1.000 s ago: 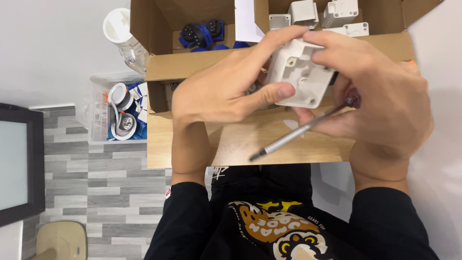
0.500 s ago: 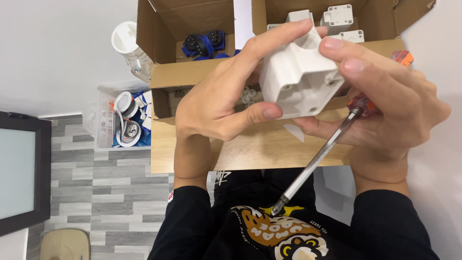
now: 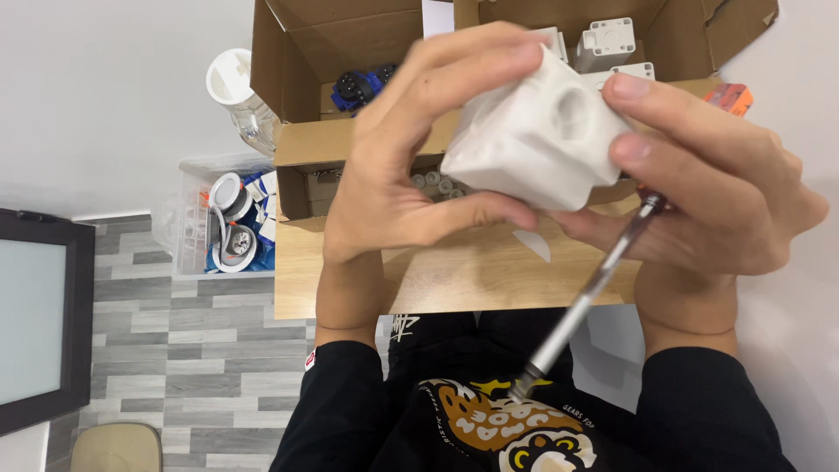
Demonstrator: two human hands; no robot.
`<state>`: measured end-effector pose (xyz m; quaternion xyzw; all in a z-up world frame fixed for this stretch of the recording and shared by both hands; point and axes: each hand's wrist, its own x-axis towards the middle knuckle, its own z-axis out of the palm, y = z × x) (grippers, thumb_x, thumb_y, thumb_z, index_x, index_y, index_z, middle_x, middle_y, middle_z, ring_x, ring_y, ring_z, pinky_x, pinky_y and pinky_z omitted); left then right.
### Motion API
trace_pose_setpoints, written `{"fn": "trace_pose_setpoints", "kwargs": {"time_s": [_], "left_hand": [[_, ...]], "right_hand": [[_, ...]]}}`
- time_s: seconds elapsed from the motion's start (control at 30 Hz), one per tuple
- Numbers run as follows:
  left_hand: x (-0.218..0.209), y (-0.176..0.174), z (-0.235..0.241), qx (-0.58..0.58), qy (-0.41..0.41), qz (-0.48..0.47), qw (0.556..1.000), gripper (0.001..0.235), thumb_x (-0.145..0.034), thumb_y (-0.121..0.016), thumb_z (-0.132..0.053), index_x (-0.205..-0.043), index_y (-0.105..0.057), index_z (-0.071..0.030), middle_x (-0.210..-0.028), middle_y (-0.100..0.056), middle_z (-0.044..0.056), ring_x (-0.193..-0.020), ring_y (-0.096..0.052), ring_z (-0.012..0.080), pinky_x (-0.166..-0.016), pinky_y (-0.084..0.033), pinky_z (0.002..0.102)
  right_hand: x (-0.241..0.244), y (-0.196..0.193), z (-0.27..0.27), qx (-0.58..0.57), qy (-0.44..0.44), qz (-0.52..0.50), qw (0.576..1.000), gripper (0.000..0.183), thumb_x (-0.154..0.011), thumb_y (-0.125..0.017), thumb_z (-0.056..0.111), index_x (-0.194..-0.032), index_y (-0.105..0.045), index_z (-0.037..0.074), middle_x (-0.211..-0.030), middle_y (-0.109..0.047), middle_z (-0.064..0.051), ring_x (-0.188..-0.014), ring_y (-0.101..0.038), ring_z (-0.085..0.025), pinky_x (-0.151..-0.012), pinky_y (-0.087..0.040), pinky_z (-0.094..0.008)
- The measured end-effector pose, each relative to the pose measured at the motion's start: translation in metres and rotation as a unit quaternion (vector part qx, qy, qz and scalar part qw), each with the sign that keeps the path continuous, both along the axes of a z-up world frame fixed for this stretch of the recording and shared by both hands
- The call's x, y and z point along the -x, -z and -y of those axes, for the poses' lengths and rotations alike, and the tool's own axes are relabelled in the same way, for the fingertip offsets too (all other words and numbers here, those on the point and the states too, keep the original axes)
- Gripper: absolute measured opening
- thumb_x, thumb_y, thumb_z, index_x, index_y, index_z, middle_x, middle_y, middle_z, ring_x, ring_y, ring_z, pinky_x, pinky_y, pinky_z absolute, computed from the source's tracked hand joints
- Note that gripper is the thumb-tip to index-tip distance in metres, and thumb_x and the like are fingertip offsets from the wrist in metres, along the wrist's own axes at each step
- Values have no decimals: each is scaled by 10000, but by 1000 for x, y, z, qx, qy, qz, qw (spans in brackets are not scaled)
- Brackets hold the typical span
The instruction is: The person assembles small electrical components by hand, using a screwdriver to tighten screws on a white plastic housing with a blue cap. They repeatedly insert and remove a small white circular piece, then reassemble the unit and place it into a cardboard box.
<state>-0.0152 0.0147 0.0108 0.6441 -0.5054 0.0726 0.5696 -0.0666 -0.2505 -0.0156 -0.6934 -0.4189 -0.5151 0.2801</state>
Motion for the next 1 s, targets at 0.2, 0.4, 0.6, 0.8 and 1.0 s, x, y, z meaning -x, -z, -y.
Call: {"fn": "trace_pose_setpoints", "kwargs": {"time_s": [0.2,0.4,0.6,0.8,1.0], "left_hand": [[6,-2,10,41,-154,118,980,570,-1020,-964,-343,-1438,-644,-123,-1457,-687,145,-1325,-675,291,-1197,-557,416],[13,3,14,76,-172,94,978,446,-1090,-829,-316,-1397,-534,-182,-1471,-738,95,-1341,-586,243,-1206,-489,399],[15,4,17,87,-191,142,967,356,-1155,-743,-248,-1366,-468,-166,-1447,-736,95,-1244,-542,275,-1086,-552,394],[17,1,18,75,-212,195,955,225,-1180,-664,-193,-1315,-500,-120,-1402,-755,146,-1206,-560,297,-1039,-545,402],[19,2,16,41,-254,238,936,305,-1127,-678,38,-1308,-513,-145,-1403,-771,74,-1172,-574,298,-1001,-513,392]], "right_hand": [[5,-5,1,30,5,-38,999,408,-1083,-907,105,-1254,-623,-132,-1252,-687,-472,-1062,-803,-558,-883,-708,-600],[3,-6,-5,9,11,-41,999,374,-1114,-886,47,-1295,-595,-103,-1266,-673,-485,-992,-790,-585,-887,-680,-613],[7,-5,-6,5,29,-65,997,422,-1127,-903,109,-1345,-586,-66,-1309,-682,-479,-838,-766,-456,-759,-648,-523],[0,-2,2,20,24,-61,998,340,-1108,-894,68,-1224,-628,-110,-1274,-678,-489,-720,-680,-382,-709,-618,-493],[-8,1,8,37,12,-35,999,315,-1071,-919,53,-1124,-679,-143,-1248,-670,-504,-710,-689,-384,-694,-621,-493]]}}
